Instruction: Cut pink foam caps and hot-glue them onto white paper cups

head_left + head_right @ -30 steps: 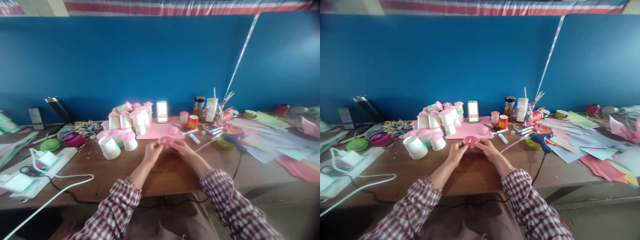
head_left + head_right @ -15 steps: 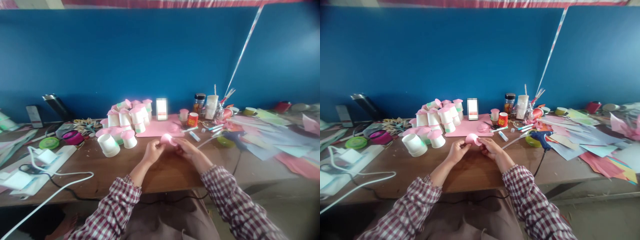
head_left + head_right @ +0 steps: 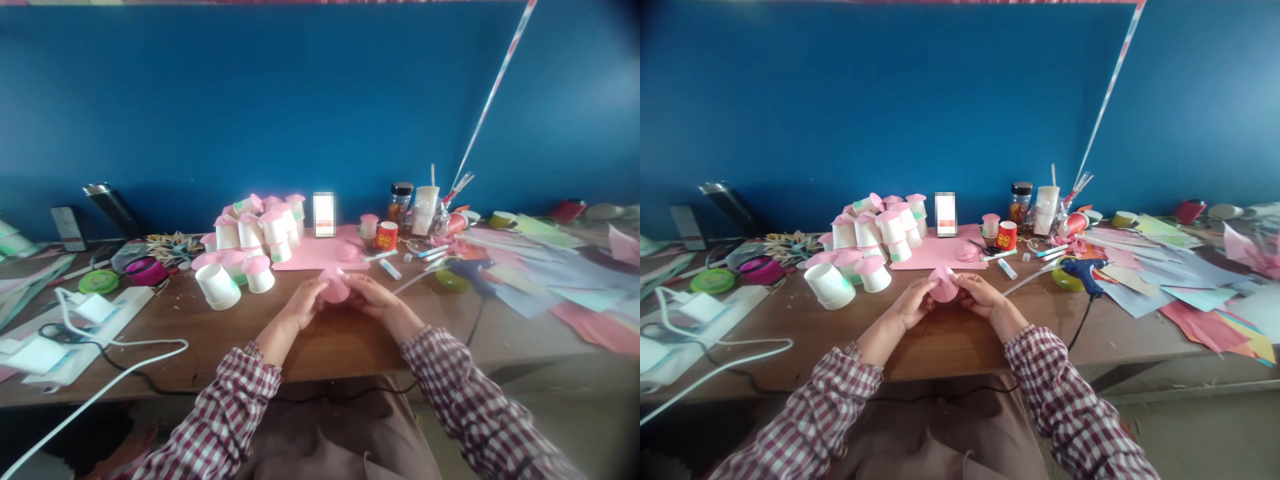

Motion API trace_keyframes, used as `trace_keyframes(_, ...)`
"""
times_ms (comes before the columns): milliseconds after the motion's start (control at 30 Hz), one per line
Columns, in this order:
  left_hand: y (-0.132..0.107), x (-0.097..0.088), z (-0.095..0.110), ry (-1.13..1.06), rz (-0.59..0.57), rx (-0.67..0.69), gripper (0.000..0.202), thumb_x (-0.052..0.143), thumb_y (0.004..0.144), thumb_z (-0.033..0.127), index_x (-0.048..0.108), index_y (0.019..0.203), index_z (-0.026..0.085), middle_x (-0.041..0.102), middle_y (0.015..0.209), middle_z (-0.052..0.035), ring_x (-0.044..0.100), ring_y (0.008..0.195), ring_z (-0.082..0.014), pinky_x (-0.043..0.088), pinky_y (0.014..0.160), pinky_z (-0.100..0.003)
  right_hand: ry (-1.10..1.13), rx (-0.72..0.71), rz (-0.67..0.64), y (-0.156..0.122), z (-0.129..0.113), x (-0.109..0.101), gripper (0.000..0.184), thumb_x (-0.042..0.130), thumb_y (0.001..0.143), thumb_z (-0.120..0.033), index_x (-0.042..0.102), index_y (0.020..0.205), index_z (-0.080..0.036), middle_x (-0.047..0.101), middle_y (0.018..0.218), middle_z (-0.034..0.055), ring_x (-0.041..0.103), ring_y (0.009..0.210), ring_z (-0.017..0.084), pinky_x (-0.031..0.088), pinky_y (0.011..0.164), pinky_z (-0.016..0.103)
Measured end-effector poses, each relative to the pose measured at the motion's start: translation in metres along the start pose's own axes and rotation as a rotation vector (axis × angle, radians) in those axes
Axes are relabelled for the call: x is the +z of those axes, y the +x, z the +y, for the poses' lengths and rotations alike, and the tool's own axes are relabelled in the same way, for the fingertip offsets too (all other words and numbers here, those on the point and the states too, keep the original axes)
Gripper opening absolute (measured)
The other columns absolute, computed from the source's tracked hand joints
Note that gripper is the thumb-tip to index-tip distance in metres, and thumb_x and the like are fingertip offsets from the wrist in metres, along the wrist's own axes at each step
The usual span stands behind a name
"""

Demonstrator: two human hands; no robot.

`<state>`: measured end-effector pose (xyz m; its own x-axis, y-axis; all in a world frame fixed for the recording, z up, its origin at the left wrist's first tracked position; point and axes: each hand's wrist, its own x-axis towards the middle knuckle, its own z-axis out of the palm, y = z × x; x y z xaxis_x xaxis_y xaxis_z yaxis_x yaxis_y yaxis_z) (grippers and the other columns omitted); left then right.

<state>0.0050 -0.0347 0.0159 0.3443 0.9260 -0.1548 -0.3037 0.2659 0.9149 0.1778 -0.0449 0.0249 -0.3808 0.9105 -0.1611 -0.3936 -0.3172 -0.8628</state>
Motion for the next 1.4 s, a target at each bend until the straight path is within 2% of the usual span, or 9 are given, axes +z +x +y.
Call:
trace_keyframes(133,-0.003,0.0,0.003,-0.124,-0.067,-0.056,0.022,0.075,0.069,0.029,0.067,0.083,0.014,0.06,0.066,0.001,0.05,0.048,-0.0022,0.04,0.042,-0.011,0.139,-0.008,-0.001,0.003,0.003,-0.002,0.026,0.075,0.072,-0.031,0.054,0.072,-0.015,0.043,0.054,-0.0077,0.037,0.044,0.001,0.024,0.037,0.01)
trace_keyframes(233,-0.005,0.0,0.005,-0.204,-0.094,-0.085,0.019,0.076,0.069,0.022,0.067,0.083,0.013,0.064,0.072,-0.0005,0.054,0.052,-0.0024,0.046,0.046,-0.011,0.201,-0.029,0.009,0.004,0.003,-0.004,0.025,0.077,0.07,-0.027,0.056,0.074,-0.014,0.048,0.058,-0.0059,0.041,0.046,0.0,0.028,0.037,0.008)
trace_keyframes(433,-0.004,0.0,0.007,-0.283,-0.093,-0.09,0.014,0.074,0.07,0.017,0.067,0.08,0.012,0.067,0.076,-0.0016,0.056,0.052,-0.0019,0.048,0.046,-0.009,0.19,-0.078,-0.017,0.0,0.001,-0.002,0.021,0.077,0.07,-0.025,0.062,0.076,-0.012,0.056,0.065,-0.003,0.046,0.049,0.0,0.034,0.04,0.007)
trace_keyframes(567,-0.003,0.001,0.006,-0.311,-0.099,-0.074,0.01,0.073,0.069,0.01,0.066,0.077,0.01,0.066,0.071,-0.0018,0.061,0.059,-0.0054,0.052,0.054,-0.012,0.136,-0.111,0.001,-0.001,0.001,0.001,0.02,0.079,0.067,-0.024,0.064,0.076,-0.014,0.058,0.066,-0.0035,0.051,0.053,0.002,0.037,0.043,0.01)
trace_keyframes(867,-0.003,0.001,0.002,-0.247,0.004,-0.033,0.009,0.072,0.07,0.012,0.066,0.076,0.009,0.062,0.064,-0.0008,0.059,0.055,-0.0065,0.05,0.05,-0.015,0.007,-0.155,0.064,0.001,0.004,0.006,0.021,0.08,0.064,-0.027,0.064,0.072,-0.016,0.057,0.06,-0.0042,0.047,0.052,0.004,0.033,0.044,0.016)
trace_keyframes(1133,-0.003,0.006,0.006,-0.206,0.088,-0.069,0.012,0.074,0.068,0.014,0.065,0.075,0.01,0.063,0.062,-0.0014,0.059,0.053,-0.0071,0.048,0.046,-0.015,-0.077,-0.195,0.107,0.006,0.006,0.006,0.025,0.08,0.061,-0.031,0.064,0.076,-0.018,0.06,0.063,-0.0018,0.051,0.057,0.009,0.038,0.048,0.022)
trace_keyframes(1400,-0.003,0.006,0.005,-0.165,0.095,-0.069,0.015,0.075,0.068,0.018,0.067,0.078,0.011,0.067,0.067,-0.0036,0.062,0.057,-0.0086,0.047,0.046,-0.014,-0.102,-0.222,0.106,0.008,0.009,0.004,0.03,0.081,0.06,-0.035,0.064,0.081,-0.021,0.058,0.06,-0.0014,0.056,0.062,0.015,0.044,0.053,0.026)
